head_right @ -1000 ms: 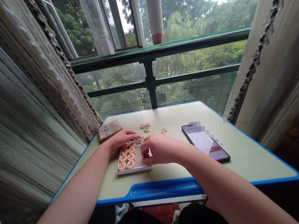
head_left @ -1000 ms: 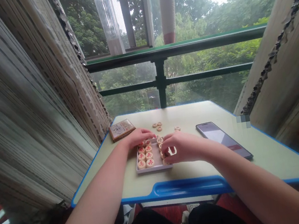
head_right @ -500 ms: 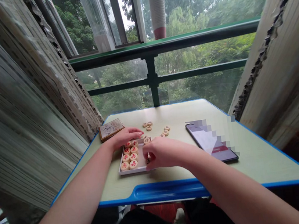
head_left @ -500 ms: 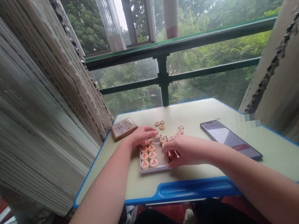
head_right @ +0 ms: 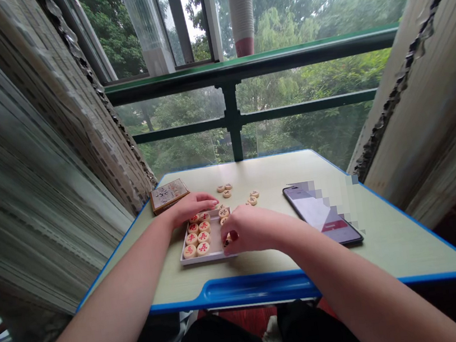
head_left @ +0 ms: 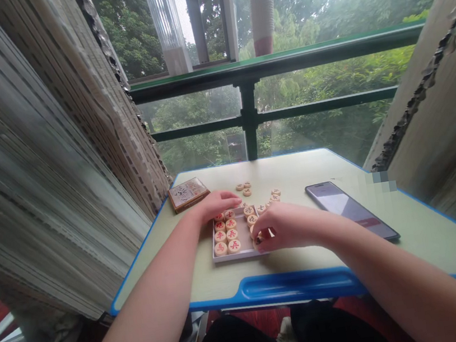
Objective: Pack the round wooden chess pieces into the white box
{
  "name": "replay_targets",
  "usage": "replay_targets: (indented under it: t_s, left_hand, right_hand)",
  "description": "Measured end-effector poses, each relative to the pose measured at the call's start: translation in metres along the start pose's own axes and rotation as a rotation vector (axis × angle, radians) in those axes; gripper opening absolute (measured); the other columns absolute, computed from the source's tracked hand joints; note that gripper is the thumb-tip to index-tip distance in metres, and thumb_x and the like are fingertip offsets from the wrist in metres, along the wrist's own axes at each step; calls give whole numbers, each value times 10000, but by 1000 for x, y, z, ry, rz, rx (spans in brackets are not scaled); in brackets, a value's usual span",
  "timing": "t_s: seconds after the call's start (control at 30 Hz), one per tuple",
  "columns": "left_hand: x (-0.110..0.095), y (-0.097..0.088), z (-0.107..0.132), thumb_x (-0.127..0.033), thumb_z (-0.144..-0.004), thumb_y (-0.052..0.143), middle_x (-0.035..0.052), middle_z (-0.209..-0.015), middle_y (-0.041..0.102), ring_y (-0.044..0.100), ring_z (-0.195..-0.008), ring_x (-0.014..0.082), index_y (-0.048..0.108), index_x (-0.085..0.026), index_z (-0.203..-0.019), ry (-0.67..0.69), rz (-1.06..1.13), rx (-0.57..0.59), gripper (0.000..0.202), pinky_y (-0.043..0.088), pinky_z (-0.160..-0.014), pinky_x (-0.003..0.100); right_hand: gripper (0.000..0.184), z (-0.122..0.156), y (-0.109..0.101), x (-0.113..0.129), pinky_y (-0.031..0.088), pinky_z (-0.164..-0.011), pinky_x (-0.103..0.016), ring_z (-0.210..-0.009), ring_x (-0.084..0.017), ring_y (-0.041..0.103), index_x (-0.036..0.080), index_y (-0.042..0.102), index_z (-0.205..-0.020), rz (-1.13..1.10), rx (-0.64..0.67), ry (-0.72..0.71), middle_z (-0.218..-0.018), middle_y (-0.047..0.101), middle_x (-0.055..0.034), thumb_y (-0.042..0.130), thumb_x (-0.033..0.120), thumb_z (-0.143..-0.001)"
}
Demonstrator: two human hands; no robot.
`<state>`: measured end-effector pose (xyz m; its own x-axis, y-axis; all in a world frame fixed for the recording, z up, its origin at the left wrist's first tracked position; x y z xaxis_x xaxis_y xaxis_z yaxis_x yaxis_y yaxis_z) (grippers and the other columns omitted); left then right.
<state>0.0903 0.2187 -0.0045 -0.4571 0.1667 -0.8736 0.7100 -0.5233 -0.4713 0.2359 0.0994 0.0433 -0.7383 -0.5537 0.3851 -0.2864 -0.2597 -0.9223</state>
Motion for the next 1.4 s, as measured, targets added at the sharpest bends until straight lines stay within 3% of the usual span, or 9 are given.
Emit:
replay_targets:
  t_s: [0.43,0.9,1.03,1.17,1.3,1.4]
  left_hand:
    - [3,0,-4,-508,-594,649,52,-777,628,526,-670,142,666,-141,-860,-30,1,-30,454,340,-557,248]
    - [2,0,-4,-506,-578,665,51,-774,621,485,-651,122,665,-136,-835,-50,55,-38,451,331,-544,234]
    - [0,-2,-2,-476,-597,664,35,-727,603,448,-612,101,665,-136,-820,-15,81,-37,406,327,-534,229]
    - [0,-2,-2,-462,-595,662,27,-712,597,449,-589,99,666,-145,-829,-26,91,-29,394,321,-525,231]
    - [2,-2,-5,-456,-584,664,37,-736,603,474,-615,112,665,-143,-844,-34,114,-19,407,335,-543,235]
    - [2,-2,-4,-455,-583,669,41,-749,611,496,-647,123,667,-147,-855,-47,120,-20,411,350,-570,241]
  right_hand:
    - [169,1,-2,2,318,-491,-186,-512,-74,485,214,709,-823,-33,20,19,-660,631,7,650,212,-665]
    - [181,2,-4,-1,328,-501,-190,-521,-77,468,194,702,-838,-45,-29,-12,-640,598,6,633,229,-674]
    - [152,-2,-11,-6,339,-533,-205,-541,-85,472,182,688,-817,-18,-161,-33,-636,592,0,568,239,-743]
    - [203,-12,-10,-27,387,-637,-237,-662,-124,528,167,661,-905,62,-426,181,-777,613,-44,504,237,-797]
    - [287,-26,4,-46,376,-836,-280,-929,-184,525,172,608,-1064,195,-496,297,-1016,576,-98,450,186,-825]
    - [328,-33,9,-58,365,-859,-301,-986,-214,502,158,588,-1104,276,-478,350,-1053,584,-114,408,156,-829]
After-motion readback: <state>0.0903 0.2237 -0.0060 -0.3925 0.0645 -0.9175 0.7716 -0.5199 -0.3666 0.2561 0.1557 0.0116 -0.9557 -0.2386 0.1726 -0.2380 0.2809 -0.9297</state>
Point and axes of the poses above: each hand's wrist, its own z-axis away from the middle knuckle, its own y-axis out of the palm, x = y × z, the point moved 3 cm from there along -z, towards the middle knuckle
